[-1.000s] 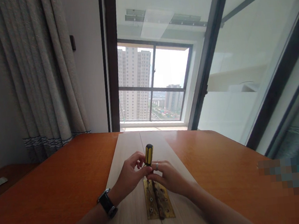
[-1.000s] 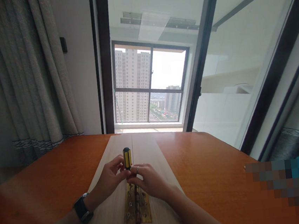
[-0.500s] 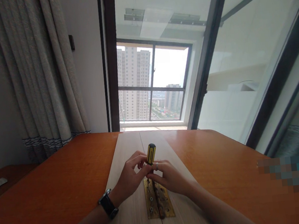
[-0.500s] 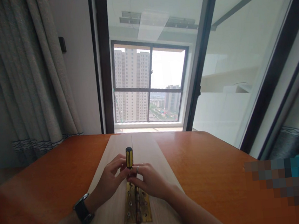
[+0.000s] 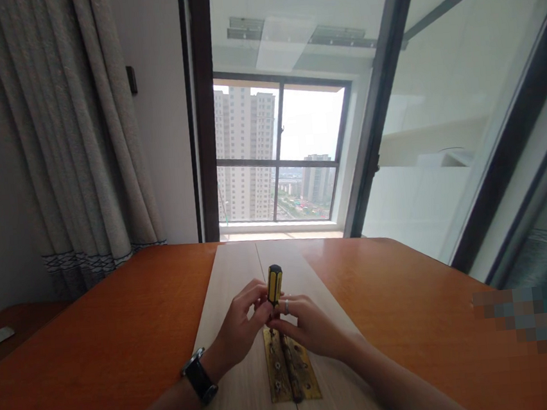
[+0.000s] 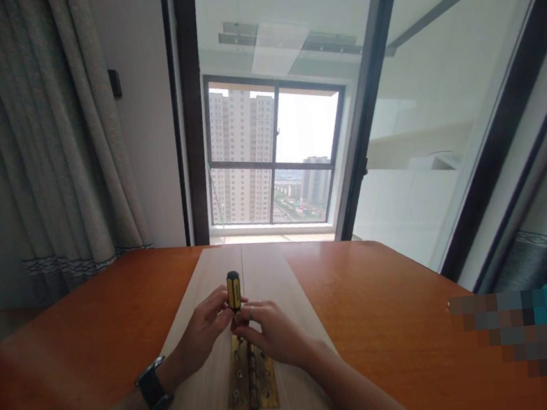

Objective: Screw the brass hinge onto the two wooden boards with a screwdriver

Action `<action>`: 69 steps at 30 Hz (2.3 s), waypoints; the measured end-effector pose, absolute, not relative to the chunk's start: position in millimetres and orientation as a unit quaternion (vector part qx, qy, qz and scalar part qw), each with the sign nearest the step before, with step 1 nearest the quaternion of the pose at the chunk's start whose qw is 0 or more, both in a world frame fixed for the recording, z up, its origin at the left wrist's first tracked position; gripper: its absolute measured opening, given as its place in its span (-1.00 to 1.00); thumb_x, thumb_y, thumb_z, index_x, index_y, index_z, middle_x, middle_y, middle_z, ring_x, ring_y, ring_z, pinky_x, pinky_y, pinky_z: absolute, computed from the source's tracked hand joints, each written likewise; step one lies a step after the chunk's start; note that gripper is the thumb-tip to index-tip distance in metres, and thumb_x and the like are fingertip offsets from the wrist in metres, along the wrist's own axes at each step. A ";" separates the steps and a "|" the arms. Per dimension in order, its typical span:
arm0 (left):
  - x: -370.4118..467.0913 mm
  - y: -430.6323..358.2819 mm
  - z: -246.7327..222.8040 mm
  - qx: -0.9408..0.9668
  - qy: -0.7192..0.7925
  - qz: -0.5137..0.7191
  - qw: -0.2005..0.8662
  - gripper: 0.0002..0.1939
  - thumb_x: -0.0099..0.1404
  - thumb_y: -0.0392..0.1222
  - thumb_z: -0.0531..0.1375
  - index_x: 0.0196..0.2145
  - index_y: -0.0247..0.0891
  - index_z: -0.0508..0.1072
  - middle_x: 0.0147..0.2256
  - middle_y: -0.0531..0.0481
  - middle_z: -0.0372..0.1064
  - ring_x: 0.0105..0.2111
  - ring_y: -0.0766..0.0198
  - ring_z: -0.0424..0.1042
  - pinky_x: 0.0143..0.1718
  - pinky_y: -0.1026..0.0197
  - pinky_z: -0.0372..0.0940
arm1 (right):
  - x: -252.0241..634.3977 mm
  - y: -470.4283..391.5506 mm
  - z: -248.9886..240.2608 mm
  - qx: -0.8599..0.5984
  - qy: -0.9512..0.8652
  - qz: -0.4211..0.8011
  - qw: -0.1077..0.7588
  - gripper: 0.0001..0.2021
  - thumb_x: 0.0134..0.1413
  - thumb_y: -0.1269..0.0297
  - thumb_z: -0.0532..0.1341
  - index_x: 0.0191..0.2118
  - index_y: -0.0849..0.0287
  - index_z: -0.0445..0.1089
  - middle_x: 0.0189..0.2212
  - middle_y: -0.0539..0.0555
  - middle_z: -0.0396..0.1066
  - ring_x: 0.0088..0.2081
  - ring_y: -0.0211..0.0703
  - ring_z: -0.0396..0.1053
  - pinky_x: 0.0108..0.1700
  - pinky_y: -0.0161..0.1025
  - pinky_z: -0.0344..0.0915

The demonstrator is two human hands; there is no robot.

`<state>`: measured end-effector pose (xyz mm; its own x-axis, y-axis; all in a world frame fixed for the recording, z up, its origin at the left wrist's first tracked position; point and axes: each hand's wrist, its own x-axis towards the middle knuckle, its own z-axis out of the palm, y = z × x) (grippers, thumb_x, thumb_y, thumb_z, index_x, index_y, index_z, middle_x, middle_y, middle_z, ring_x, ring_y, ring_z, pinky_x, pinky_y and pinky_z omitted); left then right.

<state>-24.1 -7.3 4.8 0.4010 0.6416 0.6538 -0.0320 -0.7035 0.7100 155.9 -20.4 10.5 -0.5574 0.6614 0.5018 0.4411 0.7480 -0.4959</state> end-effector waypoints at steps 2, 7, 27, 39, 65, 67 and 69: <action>-23.9 -7.0 5.7 0.770 0.199 0.514 0.321 -0.77 0.36 -0.11 0.09 -0.37 -0.28 0.40 -0.34 -0.02 0.25 -0.33 0.25 0.25 -0.28 0.22 0.19 | 156.1 -20.3 10.2 -0.313 -0.869 0.162 0.348 -0.88 0.21 0.33 0.21 -0.35 0.17 0.46 -0.32 0.09 0.52 -0.27 -0.11 0.46 -0.20 -0.26 0.33; -22.3 -5.1 5.3 0.761 0.207 0.532 0.308 -0.77 0.27 -0.09 0.24 -0.43 -0.28 0.36 -0.36 0.01 0.22 -0.37 0.29 0.19 -0.33 0.26 0.15 | 157.2 -20.2 9.9 -0.301 -0.870 0.168 0.352 -0.89 0.21 0.36 0.21 -0.33 0.15 0.47 -0.36 0.06 0.50 -0.21 -0.09 0.47 -0.15 -0.26 0.34; -21.2 -3.8 -0.3 0.753 0.201 0.525 0.343 -0.82 0.34 -0.12 0.12 -0.36 -0.28 0.34 -0.34 0.01 0.22 -0.34 0.27 0.22 -0.29 0.25 0.17 | 157.6 -19.3 9.3 -0.311 -0.876 0.158 0.332 -0.86 0.24 0.32 0.18 -0.31 0.18 0.46 -0.35 0.08 0.51 -0.30 -0.13 0.44 -0.21 -0.29 0.32; -24.4 -4.9 -5.3 0.732 0.191 0.502 0.418 -0.72 0.36 -0.09 0.08 -0.06 -0.26 0.38 -0.26 -0.03 0.33 -0.25 0.20 0.32 -0.20 0.20 0.21 | 157.3 -20.7 10.5 -0.317 -0.876 0.162 0.325 -0.86 0.24 0.31 0.18 -0.30 0.17 0.47 -0.37 0.08 0.52 -0.29 -0.13 0.45 -0.21 -0.28 0.31; -23.2 -6.2 -0.5 0.727 0.208 0.499 0.423 -0.77 0.34 -0.05 0.06 -0.27 -0.29 0.34 -0.27 -0.06 0.30 -0.24 0.18 0.31 -0.21 0.18 0.24 | 157.2 -19.5 9.2 -0.315 -0.880 0.150 0.323 -0.84 0.25 0.31 0.16 -0.36 0.17 0.42 -0.40 0.06 0.48 -0.35 -0.16 0.39 -0.25 -0.29 0.28; -23.6 -7.8 2.6 0.730 0.209 0.502 0.415 -0.76 0.34 -0.06 0.04 -0.29 -0.29 0.35 -0.27 -0.06 0.28 -0.25 0.19 0.29 -0.21 0.18 0.24 | 157.3 -18.7 7.8 -0.319 -0.879 0.152 0.320 -0.84 0.25 0.32 0.16 -0.37 0.17 0.40 -0.40 0.06 0.47 -0.36 -0.17 0.39 -0.26 -0.30 0.27; -23.7 -8.7 4.9 0.738 0.209 0.504 0.397 -0.76 0.34 -0.07 0.05 -0.31 -0.29 0.36 -0.28 -0.06 0.27 -0.25 0.19 0.28 -0.20 0.18 0.23 | 157.6 -18.3 6.8 -0.319 -0.878 0.153 0.321 -0.84 0.25 0.33 0.17 -0.38 0.18 0.39 -0.40 0.06 0.47 -0.36 -0.18 0.38 -0.25 -0.30 0.27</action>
<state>-23.7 -8.7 4.9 0.4042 0.7091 0.5778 -0.0912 -0.5973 0.7968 157.6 -18.3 6.8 -0.5897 0.6594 0.4663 0.4629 0.7491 -0.4739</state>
